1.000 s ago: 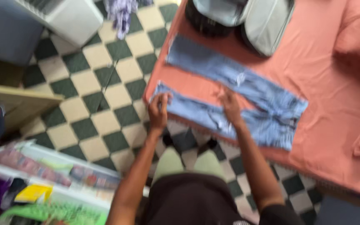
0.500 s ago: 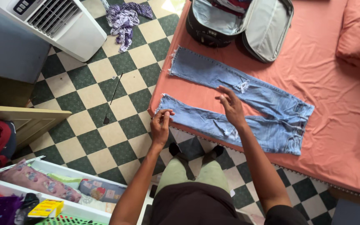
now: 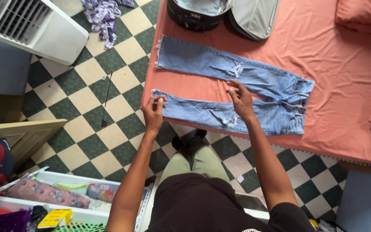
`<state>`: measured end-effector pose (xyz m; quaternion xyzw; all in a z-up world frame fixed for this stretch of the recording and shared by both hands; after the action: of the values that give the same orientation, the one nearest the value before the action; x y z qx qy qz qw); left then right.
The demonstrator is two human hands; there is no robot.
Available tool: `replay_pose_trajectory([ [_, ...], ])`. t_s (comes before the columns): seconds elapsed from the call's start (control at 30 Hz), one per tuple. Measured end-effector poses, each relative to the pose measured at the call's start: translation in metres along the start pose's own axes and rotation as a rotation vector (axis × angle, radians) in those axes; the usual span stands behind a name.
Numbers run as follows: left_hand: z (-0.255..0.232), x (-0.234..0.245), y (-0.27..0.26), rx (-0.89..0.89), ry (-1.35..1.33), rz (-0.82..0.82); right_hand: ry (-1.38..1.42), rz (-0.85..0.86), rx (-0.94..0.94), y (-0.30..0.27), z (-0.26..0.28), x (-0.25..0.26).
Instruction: The person picks up a pair of blue jeans from a bed and folds them into a rectangle before placing them into an open suitcase.
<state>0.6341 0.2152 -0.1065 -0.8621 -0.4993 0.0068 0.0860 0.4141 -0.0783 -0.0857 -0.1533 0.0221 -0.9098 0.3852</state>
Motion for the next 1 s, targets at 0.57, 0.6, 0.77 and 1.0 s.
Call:
replay_pose_trajectory([
  [0.57, 0.192, 0.011, 0.091, 0.063, 0.522, -0.051, -0.333, 0.152, -0.047, 0.112, -0.182, -0.037],
  [0.6, 0.218, 0.018, 0.094, 0.101, 0.53, -0.059, -0.36, 0.187, -0.063, 0.115, -0.195, -0.048],
  [0.77, 0.338, 0.059, 0.102, 0.176, 0.728, -0.152, -0.459, 0.342, -0.107, 0.115, -0.261, -0.096],
  [1.0, 0.413, 0.068, 0.093, 0.324, 0.714, -0.059, -0.674, 0.52, -0.062, 0.085, -0.303, -0.144],
])
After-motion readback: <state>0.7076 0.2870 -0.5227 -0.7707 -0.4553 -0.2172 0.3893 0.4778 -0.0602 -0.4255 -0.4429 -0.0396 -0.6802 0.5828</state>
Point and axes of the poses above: each hand's wrist, its own y-axis towards the middle knuckle, its own x-axis out of the back of the hand, z = x × y, the point moved 8 cm from there along y, towards the middle knuckle, and after that the axes turned 1 degree about -z, right-handed, at the moved point
